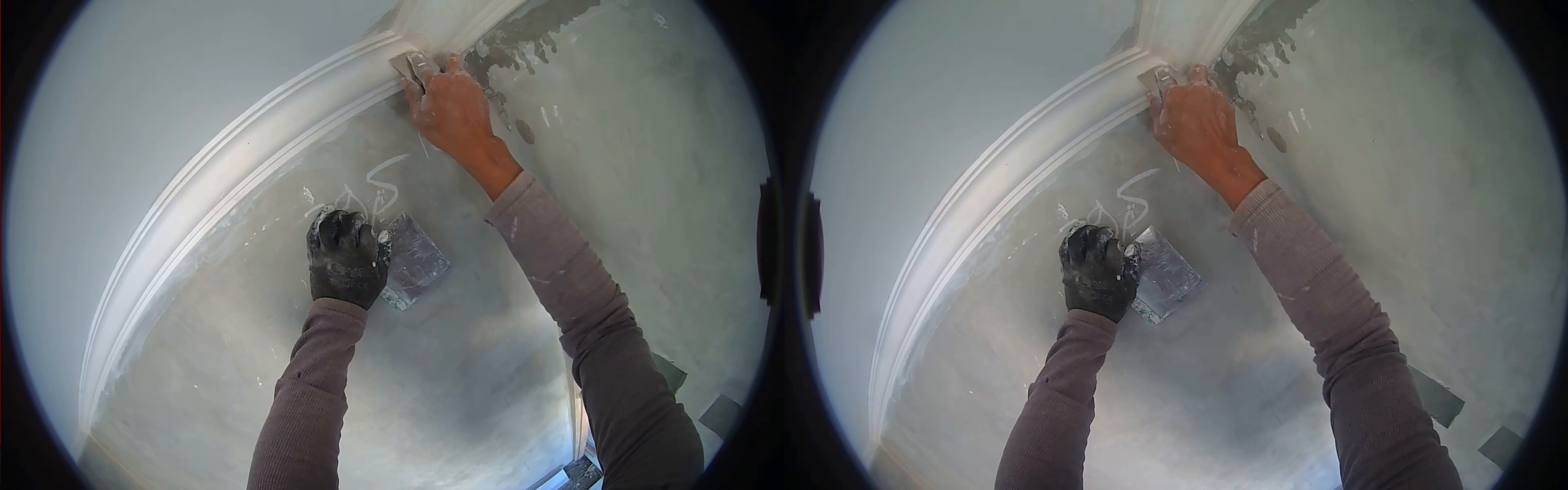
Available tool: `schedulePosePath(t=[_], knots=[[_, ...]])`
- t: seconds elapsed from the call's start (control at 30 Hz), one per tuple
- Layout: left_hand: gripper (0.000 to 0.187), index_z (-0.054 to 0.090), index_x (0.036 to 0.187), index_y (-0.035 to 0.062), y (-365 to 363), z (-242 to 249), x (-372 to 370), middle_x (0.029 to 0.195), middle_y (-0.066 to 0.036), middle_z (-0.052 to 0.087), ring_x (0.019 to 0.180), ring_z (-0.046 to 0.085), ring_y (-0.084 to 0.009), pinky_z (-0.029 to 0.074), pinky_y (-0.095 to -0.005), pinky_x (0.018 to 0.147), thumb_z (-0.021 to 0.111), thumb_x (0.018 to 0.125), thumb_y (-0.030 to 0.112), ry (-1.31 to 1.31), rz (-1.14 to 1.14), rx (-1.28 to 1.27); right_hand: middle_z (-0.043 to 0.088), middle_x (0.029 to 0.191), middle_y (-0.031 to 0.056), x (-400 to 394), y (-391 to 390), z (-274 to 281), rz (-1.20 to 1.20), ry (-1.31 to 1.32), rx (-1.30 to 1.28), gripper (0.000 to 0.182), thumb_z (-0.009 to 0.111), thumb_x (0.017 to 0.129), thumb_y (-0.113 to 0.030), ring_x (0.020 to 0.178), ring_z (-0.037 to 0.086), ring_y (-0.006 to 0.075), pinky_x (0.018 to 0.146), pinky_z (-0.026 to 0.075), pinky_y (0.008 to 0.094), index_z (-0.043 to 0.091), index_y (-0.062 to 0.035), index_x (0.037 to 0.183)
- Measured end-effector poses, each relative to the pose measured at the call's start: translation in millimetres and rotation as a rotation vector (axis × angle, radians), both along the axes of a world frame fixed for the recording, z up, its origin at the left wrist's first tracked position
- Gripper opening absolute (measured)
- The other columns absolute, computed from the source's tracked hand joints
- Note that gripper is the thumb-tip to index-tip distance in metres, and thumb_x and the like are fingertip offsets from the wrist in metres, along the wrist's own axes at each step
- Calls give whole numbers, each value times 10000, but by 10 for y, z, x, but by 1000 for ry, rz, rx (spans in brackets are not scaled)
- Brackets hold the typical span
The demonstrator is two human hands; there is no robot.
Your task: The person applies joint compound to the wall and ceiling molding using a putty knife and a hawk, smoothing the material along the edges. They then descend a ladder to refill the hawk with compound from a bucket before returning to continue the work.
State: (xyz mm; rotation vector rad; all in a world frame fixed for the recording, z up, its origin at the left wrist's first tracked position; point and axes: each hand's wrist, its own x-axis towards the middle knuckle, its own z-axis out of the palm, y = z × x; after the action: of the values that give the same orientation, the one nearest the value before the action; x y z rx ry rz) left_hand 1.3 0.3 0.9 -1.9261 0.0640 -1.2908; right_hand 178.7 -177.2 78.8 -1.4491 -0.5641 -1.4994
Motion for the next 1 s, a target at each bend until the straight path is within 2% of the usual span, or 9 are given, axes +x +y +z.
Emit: schedulePosePath(t=[0.03, 0.17, 0.23, 0.33, 0.5, 0.57, 0.77, 0.9, 1.0], knots=[[347, 701, 1055, 12, 10, -3, 2, 1159, -156, 649, 1241, 533, -391, 378, -551, 1119, 657, 930, 332, 1, -22, -10, 593, 1149, 305, -48, -55, -2, 26, 53, -56, 504, 613, 990, -319, 955, 697, 451, 807, 603, 490, 602, -31, 1404], [354, 707, 1065, 13, 1, -1, -3, 1174, -150, 648, 1251, 529, -386, 378, -546, 1125, 661, 927, 336, 14, -3, -34, 581, 1166, 326, -123, -13, -121, 71, 47, -19, 532, 630, 981, -332, 977, 683, 464, 822, 596, 490, 588, -41, 1425], [356, 706, 1068, 12, -5, 2, -4, 1178, -151, 646, 1250, 529, -386, 380, -545, 1123, 666, 924, 335, 12, -16, -29, 565, 1179, 342, 23, 222, -173, -8, -209, 129, 546, 657, 973, -331, 1000, 667, 472, 828, 590, 489, 580, -61, 1441], [359, 702, 1072, 8, 15, -2, -7, 1181, -153, 645, 1247, 531, -389, 381, -547, 1120, 675, 919, 331, 18, -26, -20, 553, 1191, 341, 173, 357, -87, 35, -288, 171, 560, 683, 965, -325, 1012, 656, 466, 834, 587, 483, 569, -83, 1457], [368, 697, 1073, -4, 7, 0, -3, 1182, -162, 643, 1242, 533, -398, 377, -554, 1119, 675, 915, 328, 21, -30, -16, 554, 1174, 325, 267, 448, 8, 37, -284, 227, 568, 697, 961, -311, 988, 658, 456, 810, 595, 467, 559, -93, 1467], [363, 680, 1092, 24, 11, -7, -3, 1203, -136, 621, 1254, 513, -359, 377, -520, 1141, 622, 947, 351, 9, 32, 1, 554, 1168, 320, 294, 470, 8, 51, -270, 226, 569, 699, 960, -310, 984, 658, 454, 798, 597, 461, 559, -92, 1466], [363, 686, 1094, 29, 5, -7, -2, 1192, -136, 625, 1256, 513, -359, 369, -526, 1144, 624, 947, 355, 8, 20, -4, 553, 1163, 309, 318, 471, 29, 57, -309, 238, 563, 701, 959, -304, 961, 661, 434, 763, 598, 455, 566, -82, 1457], [360, 690, 1092, 29, 16, 1, 8, 1193, -137, 625, 1260, 511, -360, 370, -526, 1142, 624, 948, 353, 20, 33, -1, 561, 1085, 277, 293, 465, 67, 16, -336, 245, 529, 686, 965, -298, 927, 657, 419, 779, 591, 451, 591, -63, 1430], [348, 695, 1038, -7, 16, -1, 16, 1154, -169, 643, 1215, 543, -394, 389, -555, 1106, 658, 920, 318, 6, -31, 9, 563, 1042, 256, 277, 492, 74, -5, -286, 262, 497, 681, 963, -296, 911, 649, 402, 781, 579, 444, 622, -60, 1397]])
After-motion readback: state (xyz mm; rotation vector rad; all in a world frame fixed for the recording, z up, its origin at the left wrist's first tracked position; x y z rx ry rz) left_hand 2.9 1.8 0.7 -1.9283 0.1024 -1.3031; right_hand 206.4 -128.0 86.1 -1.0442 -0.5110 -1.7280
